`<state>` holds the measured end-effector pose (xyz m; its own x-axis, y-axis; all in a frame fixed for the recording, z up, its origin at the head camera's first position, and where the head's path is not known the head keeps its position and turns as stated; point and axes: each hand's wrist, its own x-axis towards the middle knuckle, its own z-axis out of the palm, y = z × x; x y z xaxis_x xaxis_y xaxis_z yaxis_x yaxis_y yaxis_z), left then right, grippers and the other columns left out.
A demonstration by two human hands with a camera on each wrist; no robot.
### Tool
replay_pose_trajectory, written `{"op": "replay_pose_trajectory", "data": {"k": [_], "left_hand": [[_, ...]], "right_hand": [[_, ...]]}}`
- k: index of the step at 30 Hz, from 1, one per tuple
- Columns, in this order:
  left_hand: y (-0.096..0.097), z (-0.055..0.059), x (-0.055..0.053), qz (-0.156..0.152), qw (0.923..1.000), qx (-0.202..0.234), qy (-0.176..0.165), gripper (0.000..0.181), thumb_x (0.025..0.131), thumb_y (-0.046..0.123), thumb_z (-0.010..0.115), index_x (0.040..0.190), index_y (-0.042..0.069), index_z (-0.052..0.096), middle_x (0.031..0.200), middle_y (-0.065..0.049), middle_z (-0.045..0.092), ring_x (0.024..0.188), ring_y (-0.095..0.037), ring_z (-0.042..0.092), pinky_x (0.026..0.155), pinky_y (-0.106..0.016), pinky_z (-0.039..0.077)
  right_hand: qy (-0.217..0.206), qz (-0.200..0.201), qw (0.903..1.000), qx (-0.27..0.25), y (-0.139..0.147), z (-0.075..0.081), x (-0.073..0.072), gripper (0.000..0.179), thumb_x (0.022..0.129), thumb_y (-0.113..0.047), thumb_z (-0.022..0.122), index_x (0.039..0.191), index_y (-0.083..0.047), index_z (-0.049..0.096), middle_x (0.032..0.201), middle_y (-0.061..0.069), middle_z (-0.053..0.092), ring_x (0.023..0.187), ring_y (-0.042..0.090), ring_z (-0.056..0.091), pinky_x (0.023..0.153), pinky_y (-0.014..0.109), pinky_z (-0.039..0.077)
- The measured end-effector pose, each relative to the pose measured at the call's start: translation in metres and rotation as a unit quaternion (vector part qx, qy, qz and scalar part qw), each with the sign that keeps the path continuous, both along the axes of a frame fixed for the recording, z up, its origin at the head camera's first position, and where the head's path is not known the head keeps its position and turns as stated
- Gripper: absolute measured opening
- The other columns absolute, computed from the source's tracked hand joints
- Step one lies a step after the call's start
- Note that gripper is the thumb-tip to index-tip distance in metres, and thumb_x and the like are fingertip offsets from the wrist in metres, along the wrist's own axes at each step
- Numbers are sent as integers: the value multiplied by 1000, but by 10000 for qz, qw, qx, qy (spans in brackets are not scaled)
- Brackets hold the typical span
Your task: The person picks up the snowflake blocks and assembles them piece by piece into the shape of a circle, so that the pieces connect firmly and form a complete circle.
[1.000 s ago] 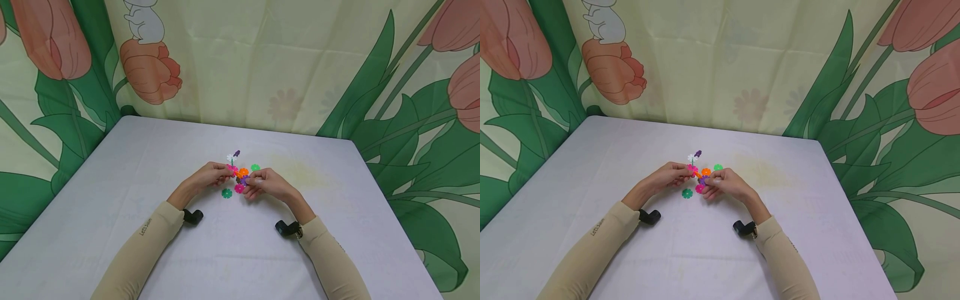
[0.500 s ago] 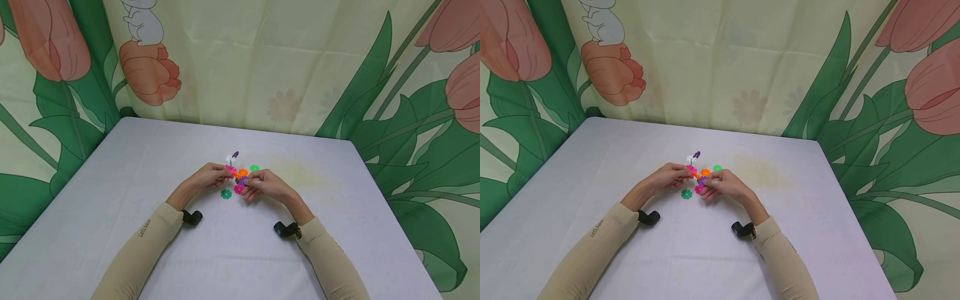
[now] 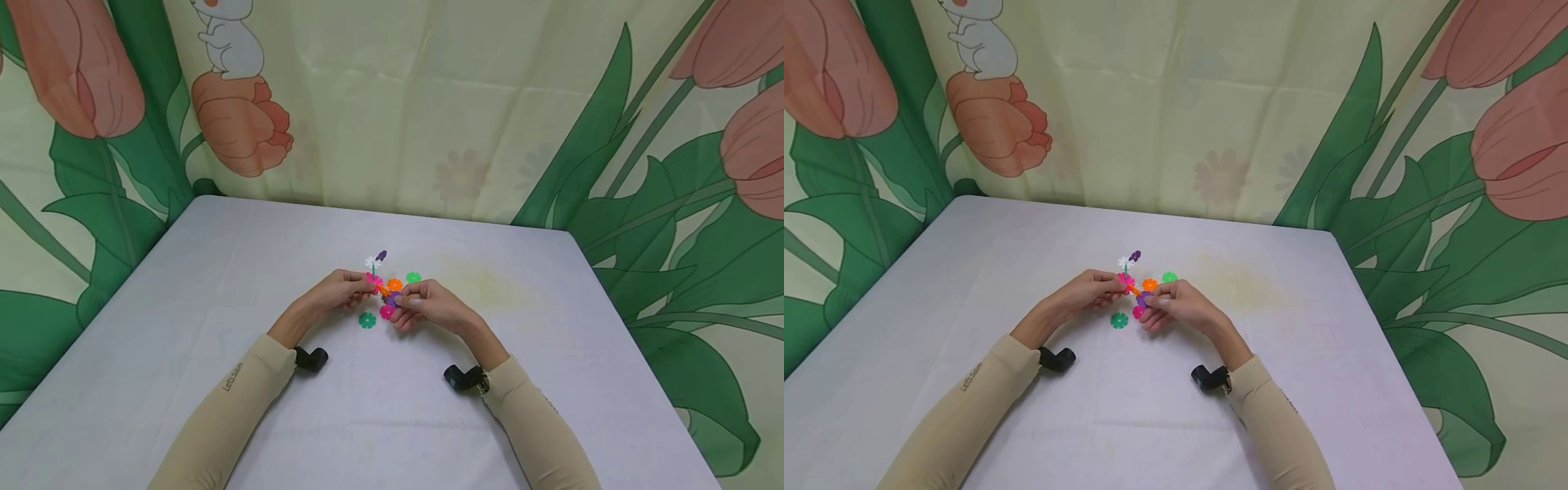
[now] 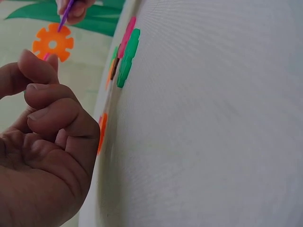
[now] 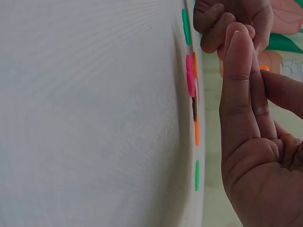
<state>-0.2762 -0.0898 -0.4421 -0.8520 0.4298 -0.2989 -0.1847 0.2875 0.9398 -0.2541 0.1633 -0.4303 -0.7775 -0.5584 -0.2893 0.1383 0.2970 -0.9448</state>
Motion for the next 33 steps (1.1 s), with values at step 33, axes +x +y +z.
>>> {"op": "replay_pose_trajectory", "data": {"k": [33], "left_hand": [[3, 5, 5, -498, 9981, 356, -99, 38, 104, 32, 67, 112, -5, 68, 73, 3, 58, 67, -12, 45, 63, -24, 37]], "right_hand": [[404, -382, 9981, -255, -8, 2, 4, 28, 108, -18, 61, 113, 9, 64, 92, 9, 81, 77, 17, 77, 77, 30, 64]]}}
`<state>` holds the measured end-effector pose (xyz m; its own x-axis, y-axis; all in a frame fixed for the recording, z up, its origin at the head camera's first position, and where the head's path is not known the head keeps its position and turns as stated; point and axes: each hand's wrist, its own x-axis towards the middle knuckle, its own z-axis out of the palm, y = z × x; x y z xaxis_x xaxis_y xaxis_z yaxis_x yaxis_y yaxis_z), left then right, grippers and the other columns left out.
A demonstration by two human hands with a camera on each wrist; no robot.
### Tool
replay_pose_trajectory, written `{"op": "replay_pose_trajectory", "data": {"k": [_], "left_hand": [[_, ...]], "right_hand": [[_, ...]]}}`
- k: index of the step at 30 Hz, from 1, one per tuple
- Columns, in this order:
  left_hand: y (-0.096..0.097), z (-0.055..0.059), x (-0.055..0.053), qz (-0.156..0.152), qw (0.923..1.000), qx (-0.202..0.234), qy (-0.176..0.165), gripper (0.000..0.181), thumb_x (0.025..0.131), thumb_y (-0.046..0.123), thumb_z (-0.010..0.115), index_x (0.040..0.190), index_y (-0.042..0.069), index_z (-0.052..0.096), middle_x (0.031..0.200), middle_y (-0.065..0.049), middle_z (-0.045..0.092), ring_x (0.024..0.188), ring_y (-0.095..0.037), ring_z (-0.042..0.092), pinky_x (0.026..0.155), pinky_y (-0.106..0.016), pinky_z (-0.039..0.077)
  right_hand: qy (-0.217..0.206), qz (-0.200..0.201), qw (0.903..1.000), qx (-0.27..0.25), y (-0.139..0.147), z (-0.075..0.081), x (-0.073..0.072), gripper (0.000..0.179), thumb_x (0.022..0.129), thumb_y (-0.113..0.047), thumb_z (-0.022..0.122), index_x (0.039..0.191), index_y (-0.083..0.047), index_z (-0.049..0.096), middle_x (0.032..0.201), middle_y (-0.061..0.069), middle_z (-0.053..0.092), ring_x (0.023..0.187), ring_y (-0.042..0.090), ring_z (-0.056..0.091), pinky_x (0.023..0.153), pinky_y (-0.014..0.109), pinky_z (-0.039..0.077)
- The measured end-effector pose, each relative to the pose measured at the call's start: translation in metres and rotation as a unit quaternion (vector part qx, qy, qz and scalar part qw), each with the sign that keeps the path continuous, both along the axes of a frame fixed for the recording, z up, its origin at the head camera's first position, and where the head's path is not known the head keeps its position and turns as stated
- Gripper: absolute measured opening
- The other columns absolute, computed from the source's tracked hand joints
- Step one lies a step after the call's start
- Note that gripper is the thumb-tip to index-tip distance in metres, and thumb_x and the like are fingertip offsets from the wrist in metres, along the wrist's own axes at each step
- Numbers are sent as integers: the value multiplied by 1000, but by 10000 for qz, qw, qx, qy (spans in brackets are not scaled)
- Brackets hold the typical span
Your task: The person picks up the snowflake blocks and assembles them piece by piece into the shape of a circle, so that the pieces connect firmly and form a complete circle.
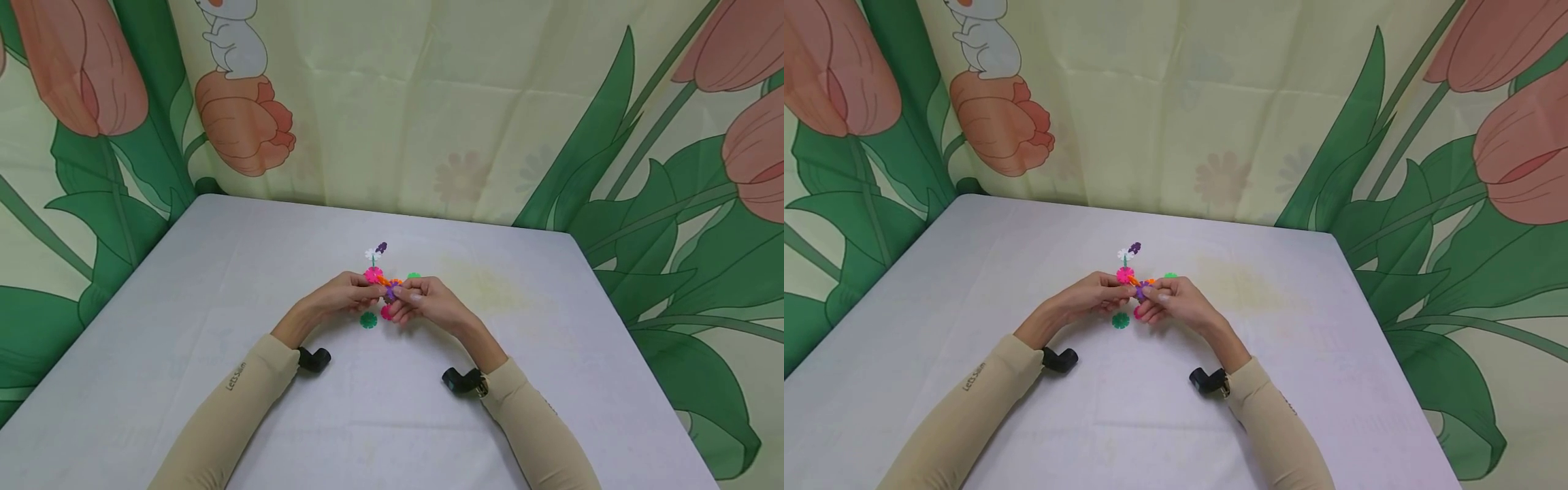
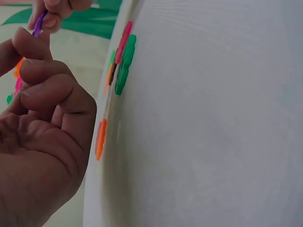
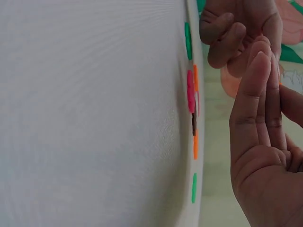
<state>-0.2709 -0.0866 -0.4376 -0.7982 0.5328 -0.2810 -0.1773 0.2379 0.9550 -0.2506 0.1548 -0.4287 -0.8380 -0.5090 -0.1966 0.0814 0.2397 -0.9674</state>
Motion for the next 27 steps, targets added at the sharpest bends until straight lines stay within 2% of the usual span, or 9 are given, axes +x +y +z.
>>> {"op": "replay_pose_trajectory", "data": {"k": [5, 10, 13, 15, 17, 20, 24, 27], "left_hand": [[1, 2, 1, -63, 10000, -7, 55, 34, 104, 31, 67, 114, -1, 72, 72, 3, 57, 65, -13, 45, 61, -24, 36], [-2, 2, 1, -23, 10000, 30, 92, 35, 105, 28, 66, 111, -6, 68, 73, 2, 57, 66, -13, 43, 62, -25, 35], [-5, 2, 0, 86, 9999, -43, 122, 35, 105, 29, 66, 110, -6, 67, 73, 3, 57, 69, -14, 44, 63, -25, 35], [-6, 2, -1, 134, 9998, -86, 147, 35, 105, 29, 66, 108, -5, 68, 73, 3, 57, 70, -14, 45, 64, -25, 35], [-7, 1, -1, 153, 9997, -81, 162, 35, 105, 30, 66, 107, -6, 67, 73, 3, 57, 70, -14, 45, 64, -26, 35], [-9, 0, -2, 133, 9998, -45, 163, 35, 104, 30, 66, 103, -5, 67, 73, 3, 56, 70, -14, 45, 64, -26, 35], [-8, 0, -3, 100, 9998, -37, 180, 36, 104, 32, 66, 98, -4, 66, 72, 3, 55, 70, -14, 45, 65, -26, 36], [-8, 0, -3, 90, 9998, -49, 194, 37, 104, 31, 66, 98, -5, 65, 72, 2, 56, 70, -15, 45, 65, -26, 37]], "right_hand": [[85, -25, 9996, 251, -4, 2, 2, 33, 108, -23, 62, 111, 10, 64, 82, 4, 77, 71, 16, 72, 72, 29, 63], [197, -202, 9982, 525, -5, 2, 2, 41, 111, -30, 56, 111, 10, 66, 79, 4, 73, 68, 17, 69, 69, 27, 61], [579, -375, 9935, 907, -4, -1, 0, 42, 112, -33, 53, 108, 5, 70, 77, 5, 70, 65, 18, 65, 64, 27, 57], [1000, -335, 9845, 1403, -4, -4, 0, 32, 110, -30, 56, 110, -3, 73, 74, 5, 67, 63, 17, 62, 62, 27, 53], [1483, -125, 9698, 1932, -3, -7, -1, 20, 107, -22, 61, 114, -9, 75, 72, 4, 65, 63, 17, 60, 62, 27, 50], [2025, 278, 9468, 2485, -3, -10, 0, 23, 100, -16, 69, 123, -17, 76, 74, 2, 65, 68, 15, 59, 66, 27, 48], [2283, 643, 9303, 2799, -5, -9, 2, 31, 99, -17, 74, 130, -19, 75, 77, 0, 64, 73, 14, 57, 67, 25, 46], [2331, 763, 9225, 2982, -6, -8, 4, 33, 99, -17, 74, 132, -19, 74, 74, 0, 62, 71, 13, 56, 65, 24, 44]]}}
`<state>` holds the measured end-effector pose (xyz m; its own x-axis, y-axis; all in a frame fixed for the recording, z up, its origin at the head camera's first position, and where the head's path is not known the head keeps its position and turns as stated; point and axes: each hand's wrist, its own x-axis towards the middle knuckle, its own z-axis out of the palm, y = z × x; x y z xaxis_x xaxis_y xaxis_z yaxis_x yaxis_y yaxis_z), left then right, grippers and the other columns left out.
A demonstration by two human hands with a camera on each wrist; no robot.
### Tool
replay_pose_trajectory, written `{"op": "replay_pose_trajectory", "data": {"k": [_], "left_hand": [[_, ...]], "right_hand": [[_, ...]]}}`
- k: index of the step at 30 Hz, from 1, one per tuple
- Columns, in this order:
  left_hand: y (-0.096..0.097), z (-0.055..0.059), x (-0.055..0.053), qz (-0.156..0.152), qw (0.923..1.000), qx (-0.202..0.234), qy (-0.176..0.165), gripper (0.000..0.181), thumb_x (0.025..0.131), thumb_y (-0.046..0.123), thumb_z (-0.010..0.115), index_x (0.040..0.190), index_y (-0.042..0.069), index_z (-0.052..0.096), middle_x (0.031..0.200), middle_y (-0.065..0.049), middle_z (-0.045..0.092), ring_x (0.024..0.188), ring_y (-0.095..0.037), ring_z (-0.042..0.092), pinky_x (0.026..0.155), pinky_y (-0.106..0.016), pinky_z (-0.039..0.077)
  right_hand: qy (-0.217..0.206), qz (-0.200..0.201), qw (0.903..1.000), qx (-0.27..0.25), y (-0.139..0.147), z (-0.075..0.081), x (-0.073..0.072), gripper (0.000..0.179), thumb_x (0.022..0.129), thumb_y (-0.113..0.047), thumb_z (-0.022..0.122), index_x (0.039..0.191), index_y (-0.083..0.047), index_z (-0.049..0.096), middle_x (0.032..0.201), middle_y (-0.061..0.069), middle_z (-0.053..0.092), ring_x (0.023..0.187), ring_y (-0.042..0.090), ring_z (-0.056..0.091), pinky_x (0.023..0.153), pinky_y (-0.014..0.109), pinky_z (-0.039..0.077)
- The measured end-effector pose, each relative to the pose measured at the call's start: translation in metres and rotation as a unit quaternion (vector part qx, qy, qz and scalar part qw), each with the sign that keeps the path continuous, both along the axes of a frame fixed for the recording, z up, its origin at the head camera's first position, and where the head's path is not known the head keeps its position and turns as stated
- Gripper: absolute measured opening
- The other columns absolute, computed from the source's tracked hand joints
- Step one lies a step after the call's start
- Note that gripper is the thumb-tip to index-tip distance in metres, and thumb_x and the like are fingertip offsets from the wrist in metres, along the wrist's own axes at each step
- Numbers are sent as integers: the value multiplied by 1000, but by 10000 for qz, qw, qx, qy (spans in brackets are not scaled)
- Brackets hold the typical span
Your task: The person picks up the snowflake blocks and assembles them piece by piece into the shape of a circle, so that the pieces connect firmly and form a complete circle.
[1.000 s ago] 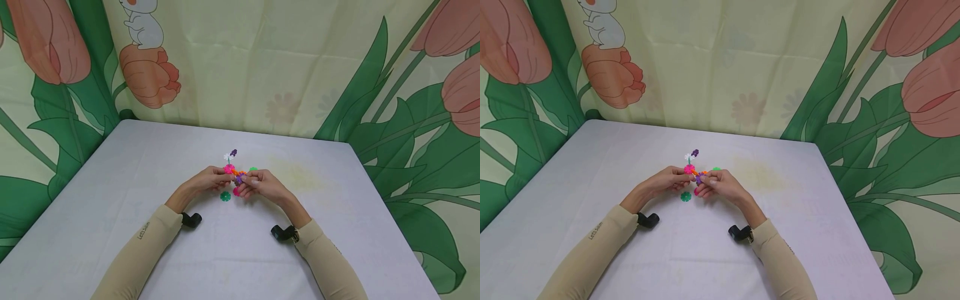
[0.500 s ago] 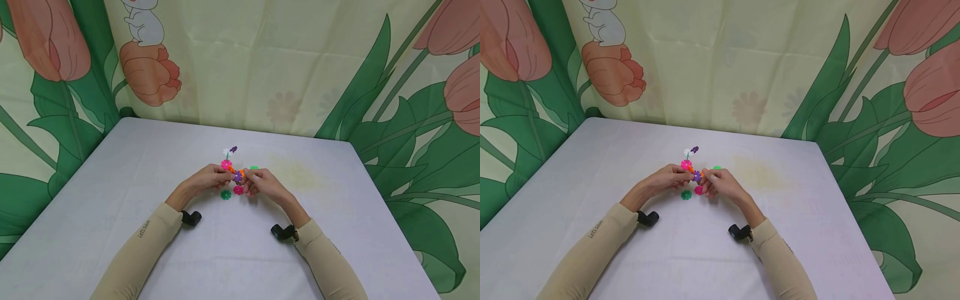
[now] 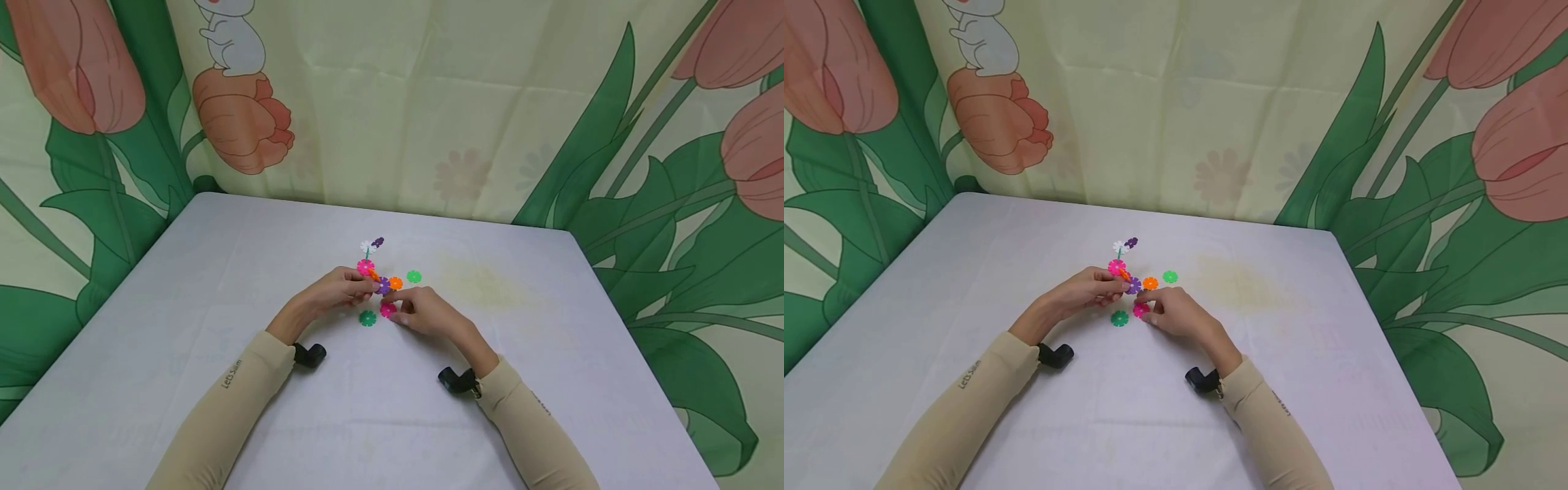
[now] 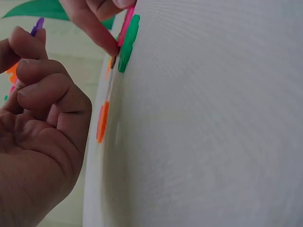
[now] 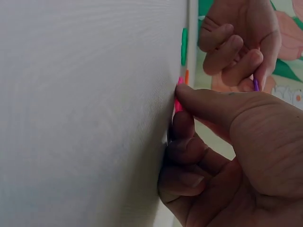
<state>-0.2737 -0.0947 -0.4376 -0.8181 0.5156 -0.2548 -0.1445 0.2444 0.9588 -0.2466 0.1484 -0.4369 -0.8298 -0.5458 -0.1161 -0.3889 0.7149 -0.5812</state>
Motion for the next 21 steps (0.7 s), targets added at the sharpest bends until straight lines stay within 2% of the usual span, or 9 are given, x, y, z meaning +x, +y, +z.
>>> {"op": "replay_pose_trajectory", "data": {"k": [3, 8, 12, 16, 21], "left_hand": [[0, 1, 0, 13, 10000, -5, -17, 36, 105, 29, 65, 104, -7, 66, 73, 2, 57, 71, -15, 46, 65, -26, 37], [0, 2, 1, -39, 10000, 33, -38, 37, 106, 26, 63, 114, -10, 66, 73, 3, 57, 71, -14, 46, 64, -25, 36], [0, 2, 2, -88, 9999, 64, -37, 37, 106, 26, 62, 115, -10, 65, 72, 4, 57, 70, -13, 45, 63, -25, 35], [-1, 2, 1, -91, 9999, 82, -75, 37, 106, 27, 63, 114, -10, 65, 73, 4, 57, 70, -13, 45, 63, -24, 35], [-2, 1, 1, -76, 9999, 99, -120, 37, 107, 26, 63, 115, -10, 65, 73, 3, 58, 69, -13, 44, 62, -24, 34]], "right_hand": [[40, -36, 9999, 85, -1, 1, 1, 31, 98, -17, 75, 129, -17, 74, 74, 0, 61, 71, 14, 55, 65, 24, 44], [40, -261, 9996, -49, -1, 3, 2, 28, 93, -18, 82, 119, -15, 74, 83, 1, 63, 77, 15, 57, 69, 26, 48], [-10, -463, 9989, -113, 1, 7, 2, 22, 90, -20, 86, 107, -14, 75, 90, 1, 67, 80, 15, 59, 71, 27, 51], [-143, -608, 9980, -34, 4, 12, 1, 13, 91, -20, 86, 97, -13, 76, 89, 0, 70, 80, 17, 59, 72, 27, 50], [-286, -432, 9986, 128, 8, 14, 0, 8, 94, -20, 81, 99, -14, 81, 85, -1, 72, 81, 15, 56, 71, 26, 47]]}}
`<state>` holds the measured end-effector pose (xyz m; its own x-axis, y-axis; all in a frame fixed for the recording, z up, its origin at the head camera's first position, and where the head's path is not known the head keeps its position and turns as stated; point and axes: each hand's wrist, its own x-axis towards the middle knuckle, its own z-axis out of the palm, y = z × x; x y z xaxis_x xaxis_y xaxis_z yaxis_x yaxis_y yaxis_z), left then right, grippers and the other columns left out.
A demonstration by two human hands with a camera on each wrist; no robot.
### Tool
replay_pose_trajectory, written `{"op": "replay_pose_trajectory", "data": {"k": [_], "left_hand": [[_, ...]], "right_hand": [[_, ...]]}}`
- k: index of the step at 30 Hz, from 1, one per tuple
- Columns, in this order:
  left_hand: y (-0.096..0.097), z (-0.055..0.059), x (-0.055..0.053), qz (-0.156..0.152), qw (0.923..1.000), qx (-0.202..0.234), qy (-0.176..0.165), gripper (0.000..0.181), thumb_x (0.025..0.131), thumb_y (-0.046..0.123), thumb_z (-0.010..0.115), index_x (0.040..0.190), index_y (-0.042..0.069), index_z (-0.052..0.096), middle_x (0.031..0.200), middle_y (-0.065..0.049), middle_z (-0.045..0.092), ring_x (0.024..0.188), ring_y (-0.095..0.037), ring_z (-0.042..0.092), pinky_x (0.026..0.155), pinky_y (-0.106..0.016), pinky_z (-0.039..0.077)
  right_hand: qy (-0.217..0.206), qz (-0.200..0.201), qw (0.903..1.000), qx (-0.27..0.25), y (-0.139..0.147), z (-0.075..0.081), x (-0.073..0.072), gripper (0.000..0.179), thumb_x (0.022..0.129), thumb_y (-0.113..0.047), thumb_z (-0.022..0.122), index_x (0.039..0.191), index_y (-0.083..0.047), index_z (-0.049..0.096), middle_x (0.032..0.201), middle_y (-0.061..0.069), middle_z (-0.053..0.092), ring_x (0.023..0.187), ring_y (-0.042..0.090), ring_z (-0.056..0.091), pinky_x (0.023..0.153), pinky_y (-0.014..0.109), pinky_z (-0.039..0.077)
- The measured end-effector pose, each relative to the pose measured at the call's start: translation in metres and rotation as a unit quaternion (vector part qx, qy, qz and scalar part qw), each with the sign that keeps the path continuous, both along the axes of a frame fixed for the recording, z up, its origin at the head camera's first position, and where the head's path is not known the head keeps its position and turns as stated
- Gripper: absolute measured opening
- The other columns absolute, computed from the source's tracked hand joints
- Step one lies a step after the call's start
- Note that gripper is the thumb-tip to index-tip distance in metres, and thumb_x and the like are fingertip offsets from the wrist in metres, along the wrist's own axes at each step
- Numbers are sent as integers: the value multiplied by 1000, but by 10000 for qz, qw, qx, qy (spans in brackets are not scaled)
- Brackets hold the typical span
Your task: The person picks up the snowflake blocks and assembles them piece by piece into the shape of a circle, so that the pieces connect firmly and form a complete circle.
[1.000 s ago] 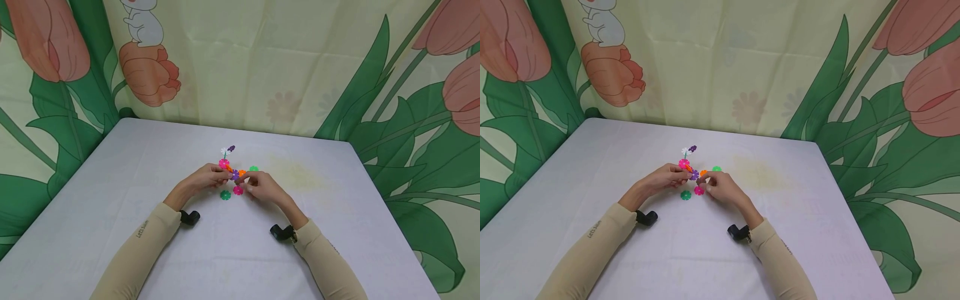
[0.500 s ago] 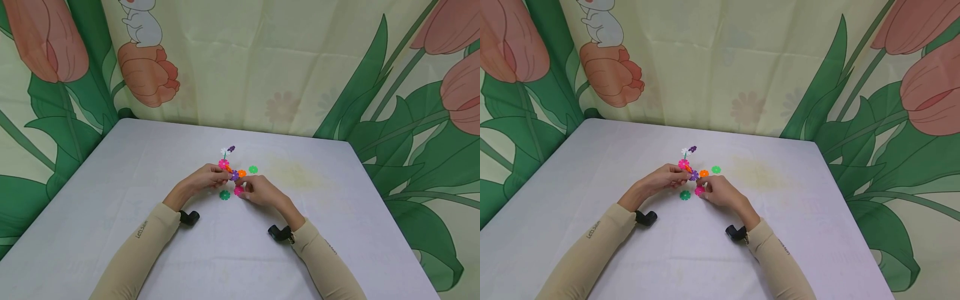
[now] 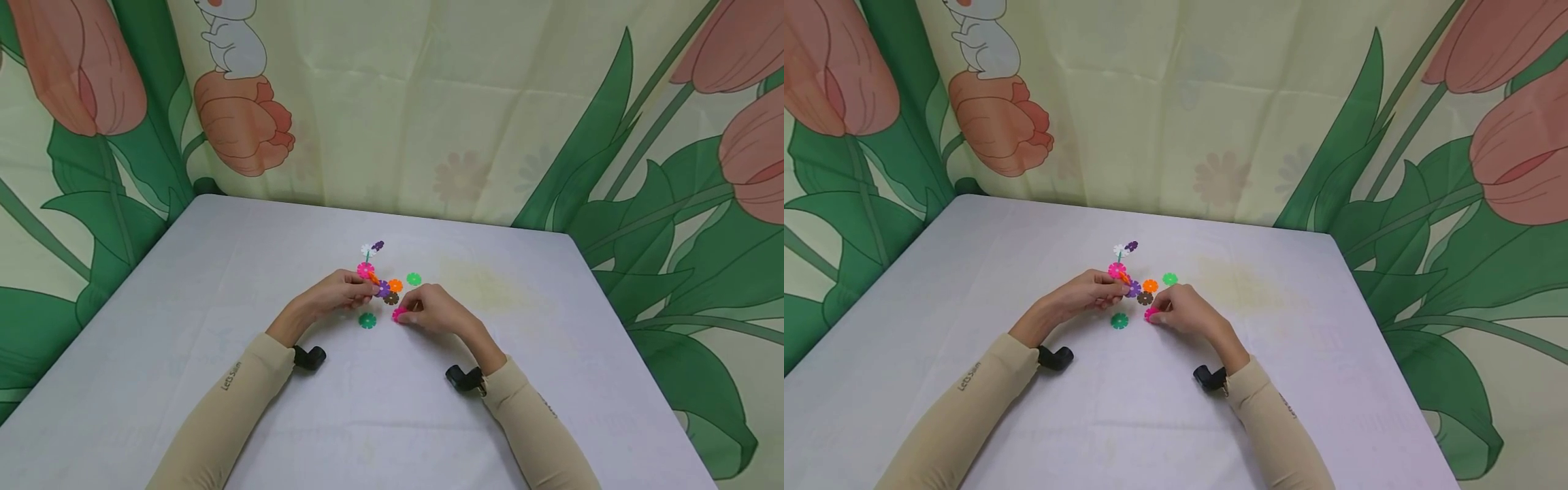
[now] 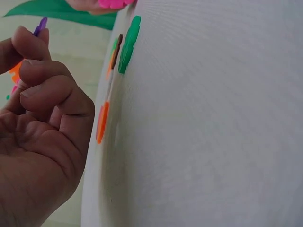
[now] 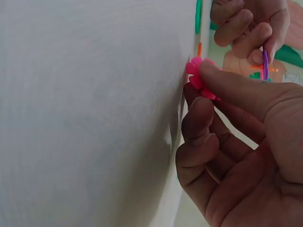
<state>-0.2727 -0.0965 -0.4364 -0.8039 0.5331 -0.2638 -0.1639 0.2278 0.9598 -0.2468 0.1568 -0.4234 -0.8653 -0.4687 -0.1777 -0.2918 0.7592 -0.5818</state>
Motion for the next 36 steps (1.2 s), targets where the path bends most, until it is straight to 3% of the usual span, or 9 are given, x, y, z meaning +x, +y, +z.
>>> {"op": "replay_pose_trajectory", "data": {"k": [7, 14, 20, 36], "left_hand": [[0, -3, -1, 45, 10000, -30, -69, 35, 106, 27, 63, 113, -7, 67, 74, 2, 58, 68, -13, 45, 63, -24, 35], [2, -2, 2, 102, 9998, -96, -138, 37, 105, 31, 65, 111, -6, 69, 73, 2, 59, 70, -14, 46, 64, -23, 37], [2, -1, 2, 44, 9999, -61, -128, 36, 104, 31, 67, 105, -5, 68, 72, 3, 58, 69, -13, 45, 62, -24, 35], [1, -1, 1, 56, 9998, -64, -185, 36, 105, 31, 66, 108, -5, 69, 74, 2, 60, 69, -13, 47, 62, -23, 36]], "right_hand": [[-187, -29, 9998, -59, 5, -1, -1, 5, 95, -21, 81, 96, -16, 83, 81, -2, 71, 69, 14, 54, 61, 25, 45], [-201, -150, 9993, -263, 10, -1, -3, 6, 97, -22, 79, 99, -18, 83, 77, -1, 69, 69, 15, 57, 67, 27, 49], [-251, -262, 9980, -511, 13, 1, -6, 11, 100, -20, 75, 105, -13, 82, 74, 4, 68, 68, 16, 58, 66, 28, 51], [97, -337, 9945, -989, 12, 8, -4, 16, 99, -22, 75, 108, -10, 80, 78, 7, 68, 69, 17, 58, 66, 27, 49]]}}
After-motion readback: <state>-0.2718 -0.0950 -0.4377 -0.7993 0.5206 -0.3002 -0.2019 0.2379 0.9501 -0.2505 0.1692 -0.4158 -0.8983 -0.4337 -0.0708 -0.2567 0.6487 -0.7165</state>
